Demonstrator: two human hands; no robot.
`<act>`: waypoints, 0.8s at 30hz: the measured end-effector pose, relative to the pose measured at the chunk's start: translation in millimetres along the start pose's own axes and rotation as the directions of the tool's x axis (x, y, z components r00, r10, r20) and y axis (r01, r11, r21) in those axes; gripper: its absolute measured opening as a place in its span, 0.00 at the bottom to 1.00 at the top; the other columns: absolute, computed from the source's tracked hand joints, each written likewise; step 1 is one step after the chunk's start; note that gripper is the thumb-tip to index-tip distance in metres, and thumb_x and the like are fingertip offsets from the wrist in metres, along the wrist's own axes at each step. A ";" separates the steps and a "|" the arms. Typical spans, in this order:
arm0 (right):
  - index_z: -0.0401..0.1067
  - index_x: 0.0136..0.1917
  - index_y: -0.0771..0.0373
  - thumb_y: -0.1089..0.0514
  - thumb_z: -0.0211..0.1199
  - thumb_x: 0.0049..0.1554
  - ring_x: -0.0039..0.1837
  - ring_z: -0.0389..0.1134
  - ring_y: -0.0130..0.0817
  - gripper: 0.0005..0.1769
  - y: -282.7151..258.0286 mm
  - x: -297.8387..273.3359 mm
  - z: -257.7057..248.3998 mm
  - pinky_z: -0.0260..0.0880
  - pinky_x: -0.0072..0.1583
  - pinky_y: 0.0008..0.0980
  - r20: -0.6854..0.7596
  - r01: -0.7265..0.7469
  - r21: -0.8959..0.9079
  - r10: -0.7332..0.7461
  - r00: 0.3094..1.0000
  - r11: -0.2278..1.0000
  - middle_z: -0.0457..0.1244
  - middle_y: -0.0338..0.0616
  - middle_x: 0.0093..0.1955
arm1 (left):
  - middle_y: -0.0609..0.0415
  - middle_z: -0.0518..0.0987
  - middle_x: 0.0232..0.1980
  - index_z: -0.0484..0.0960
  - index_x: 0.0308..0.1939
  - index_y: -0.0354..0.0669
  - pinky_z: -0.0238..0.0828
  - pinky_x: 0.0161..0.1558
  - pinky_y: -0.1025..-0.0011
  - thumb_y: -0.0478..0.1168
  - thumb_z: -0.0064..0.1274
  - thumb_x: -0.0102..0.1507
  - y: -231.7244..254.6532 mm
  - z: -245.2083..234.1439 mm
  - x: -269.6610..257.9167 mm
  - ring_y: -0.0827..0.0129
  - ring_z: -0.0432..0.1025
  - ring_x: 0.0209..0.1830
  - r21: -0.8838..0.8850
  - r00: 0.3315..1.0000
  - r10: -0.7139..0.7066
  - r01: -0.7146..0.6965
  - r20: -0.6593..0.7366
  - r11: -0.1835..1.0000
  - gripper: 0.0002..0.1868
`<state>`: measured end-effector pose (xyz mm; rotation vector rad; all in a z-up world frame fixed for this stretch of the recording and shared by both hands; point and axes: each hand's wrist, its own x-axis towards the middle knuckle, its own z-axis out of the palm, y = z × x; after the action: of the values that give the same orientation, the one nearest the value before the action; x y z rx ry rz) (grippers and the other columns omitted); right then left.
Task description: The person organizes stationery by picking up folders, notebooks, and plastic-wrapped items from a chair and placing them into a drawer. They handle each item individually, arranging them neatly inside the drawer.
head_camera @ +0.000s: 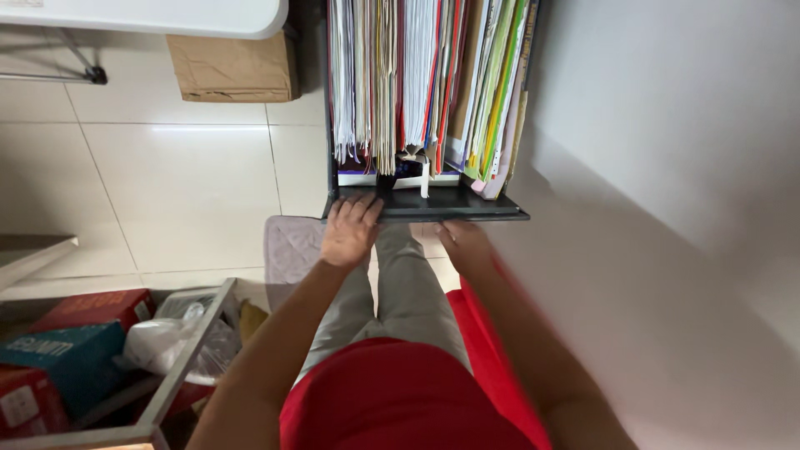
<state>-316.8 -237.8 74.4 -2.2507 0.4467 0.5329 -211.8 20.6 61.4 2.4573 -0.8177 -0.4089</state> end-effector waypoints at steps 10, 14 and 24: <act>0.69 0.59 0.66 0.45 0.50 0.66 0.58 0.72 0.39 0.22 30.5 -6.2 57.8 0.72 0.54 0.40 0.122 -0.378 0.833 0.532 0.838 0.403 0.69 0.48 0.54 | 0.39 0.82 0.49 0.83 0.50 0.40 0.73 0.50 0.56 0.48 0.55 0.62 0.8 57.8 -41.4 0.45 0.77 0.50 -0.420 0.756 -0.512 0.654 0.408 0.630 0.18; 0.69 0.59 0.66 0.43 0.50 0.67 0.56 0.71 0.38 0.23 29.6 6.1 62.3 0.73 0.53 0.39 0.132 -0.379 0.861 0.571 0.810 0.338 0.68 0.47 0.52 | 0.35 0.82 0.49 0.84 0.47 0.37 0.71 0.52 0.52 0.45 0.53 0.63 -21.4 75.7 -33.6 0.40 0.74 0.52 -0.459 0.845 -0.472 0.533 0.250 0.711 0.16; 0.71 0.56 0.68 0.40 0.49 0.70 0.50 0.68 0.36 0.27 49.4 9.4 89.3 0.69 0.51 0.35 -0.029 -0.266 0.849 0.542 0.840 0.457 0.68 0.46 0.49 | 0.40 0.83 0.43 0.84 0.43 0.38 0.69 0.57 0.48 0.42 0.55 0.62 -42.2 93.7 -45.8 0.40 0.75 0.47 -0.299 0.971 -0.210 0.167 -0.118 0.939 0.11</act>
<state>-352.9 -204.2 -15.4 -1.2563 1.1640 0.1242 -267.5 43.0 -33.8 2.2657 -0.4274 -0.3791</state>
